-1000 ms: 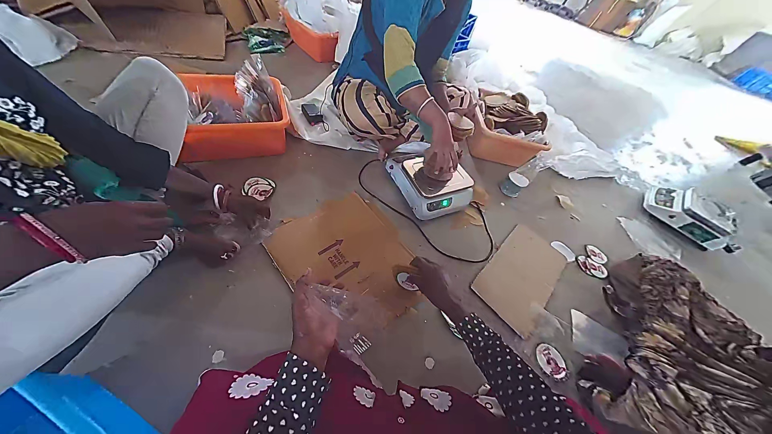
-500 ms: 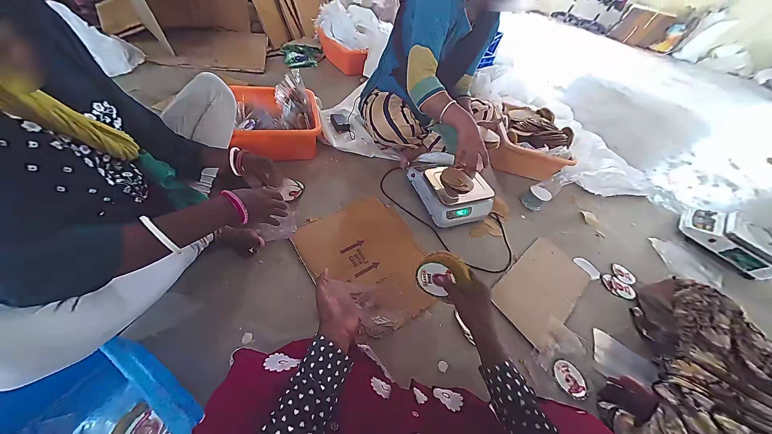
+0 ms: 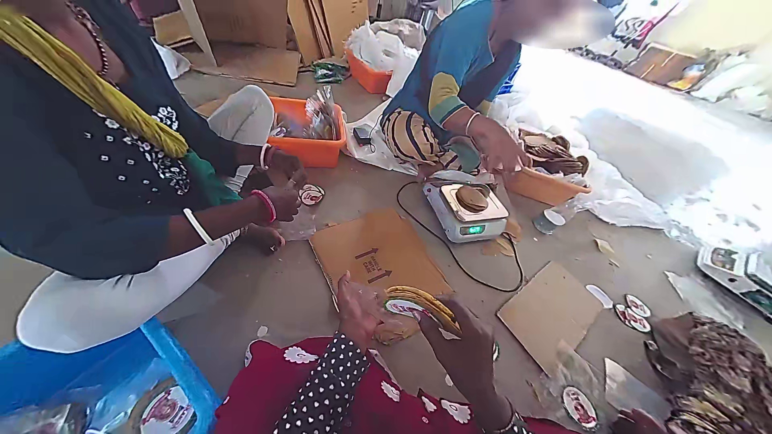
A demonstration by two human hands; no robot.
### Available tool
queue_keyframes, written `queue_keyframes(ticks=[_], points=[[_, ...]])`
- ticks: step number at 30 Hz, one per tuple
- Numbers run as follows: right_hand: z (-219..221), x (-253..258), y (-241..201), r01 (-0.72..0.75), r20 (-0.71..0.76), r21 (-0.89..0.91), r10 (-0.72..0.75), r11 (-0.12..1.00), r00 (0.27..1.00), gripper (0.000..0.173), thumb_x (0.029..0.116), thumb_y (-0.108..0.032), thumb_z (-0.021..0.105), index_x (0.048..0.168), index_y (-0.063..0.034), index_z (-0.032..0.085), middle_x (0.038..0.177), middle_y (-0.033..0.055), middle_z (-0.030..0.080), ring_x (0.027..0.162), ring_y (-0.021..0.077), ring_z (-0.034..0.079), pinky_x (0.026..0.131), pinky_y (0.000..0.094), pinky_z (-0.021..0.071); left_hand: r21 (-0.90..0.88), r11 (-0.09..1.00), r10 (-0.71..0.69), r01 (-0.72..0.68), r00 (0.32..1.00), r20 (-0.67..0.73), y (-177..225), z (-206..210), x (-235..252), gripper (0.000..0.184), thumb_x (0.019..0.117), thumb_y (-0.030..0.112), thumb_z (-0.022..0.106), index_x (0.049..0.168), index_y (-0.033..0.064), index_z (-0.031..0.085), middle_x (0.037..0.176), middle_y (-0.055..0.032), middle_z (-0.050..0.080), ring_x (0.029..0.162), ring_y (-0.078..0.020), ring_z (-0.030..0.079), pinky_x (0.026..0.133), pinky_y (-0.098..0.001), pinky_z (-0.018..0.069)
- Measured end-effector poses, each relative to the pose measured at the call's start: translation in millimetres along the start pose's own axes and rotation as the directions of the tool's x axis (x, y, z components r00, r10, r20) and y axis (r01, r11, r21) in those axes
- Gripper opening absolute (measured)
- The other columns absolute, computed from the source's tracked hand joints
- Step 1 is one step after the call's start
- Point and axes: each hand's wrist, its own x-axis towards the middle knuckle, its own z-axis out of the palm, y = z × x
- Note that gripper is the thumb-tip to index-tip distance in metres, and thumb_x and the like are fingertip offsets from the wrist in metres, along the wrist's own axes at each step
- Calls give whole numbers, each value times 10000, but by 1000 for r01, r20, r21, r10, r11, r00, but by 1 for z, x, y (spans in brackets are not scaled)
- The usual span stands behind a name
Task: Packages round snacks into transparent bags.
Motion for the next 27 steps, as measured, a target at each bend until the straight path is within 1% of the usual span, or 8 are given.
queue_keyframes(ticks=[4, 7, 10, 14, 19, 21, 24, 27], points=[[1, 2, 2, 43, 44, -81, -40, 996, 998, 164, 915, -222, 719, 979, -73, 745, 896, 19, 743, 868, 39, 677, 790, 171, 546, -2, 999, -51, 51, 999, 15, -2, -1, 5, 733, 993, 678, 286, 1469, 139, 431, 1397, -218, 527, 1219, -424, 536, 886, -687, 448], [-1, 4, -2, 58, 89, -117, -48, 991, 995, 158, 922, -234, 708, 976, -90, 746, 882, 7, 743, 853, 53, 681, 792, 197, 547, -2, 1000, -15, 15, 999, 40, 0, -2, 0, 690, 1020, 604, 313, 1547, 162, 351, 1490, -206, 469, 1295, -417, 496, 913, -685, 446], [-5, 7, -9, 68, 129, -174, -46, 982, 991, 157, 930, -253, 694, 978, -116, 753, 864, -12, 744, 834, 63, 679, 783, 220, 539, -17, 1000, 26, -25, 999, 34, 0, -4, 3, 638, 1034, 582, 331, 1499, 147, 379, 1398, -193, 519, 1216, -363, 546, 871, -622, 493], [-6, 7, -8, 46, 150, -147, -23, 988, 988, 147, 921, -241, 709, 985, -120, 761, 917, -5, 753, 888, 73, 693, 817, 236, 556, -25, 999, 32, -31, 999, 31, -1, -1, 5, 629, 1024, 578, 345, 1457, 128, 428, 1334, -202, 559, 1157, -362, 574, 846, -604, 501], [3, 4, -5, 47, 175, -120, -26, 992, 984, 118, 921, -225, 717, 988, -138, 762, 954, -4, 755, 939, 90, 697, 845, 249, 561, -37, 999, 21, -20, 999, 25, -3, 5, -5, 637, 1024, 591, 354, 1463, 135, 428, 1359, -219, 533, 1179, -394, 543, 866, -654, 461], [7, 2, -2, 65, 189, -119, -42, 991, 981, 96, 911, -214, 721, 967, -144, 754, 929, -18, 755, 912, 101, 697, 823, 281, 558, -92, 995, 31, -26, 998, 50, -4, 3, -4, 614, 1031, 572, 379, 1452, 128, 434, 1332, -211, 538, 1160, -373, 550, 871, -632, 476], [12, 0, 1, 52, 199, -115, -28, 992, 980, 86, 903, -211, 732, 964, -158, 762, 940, -33, 755, 926, 104, 692, 828, 289, 555, -123, 992, -8, 16, 998, 65, -3, 5, -4, 541, 1019, 587, 361, 1160, 98, 543, 947, -143, 628, 831, -287, 635, 671, -514, 539], [18, -1, 2, 16, 178, -108, 4, 994, 984, 71, 874, -186, 757, 941, -167, 768, 1021, 0, 735, 1006, 145, 671, 869, 300, 558, -165, 985, -30, 54, 989, 145, -2, 3, -7, 505, 1028, 564, 351, 1130, 104, 534, 912, -130, 624, 811, -277, 643, 673, -497, 552]])
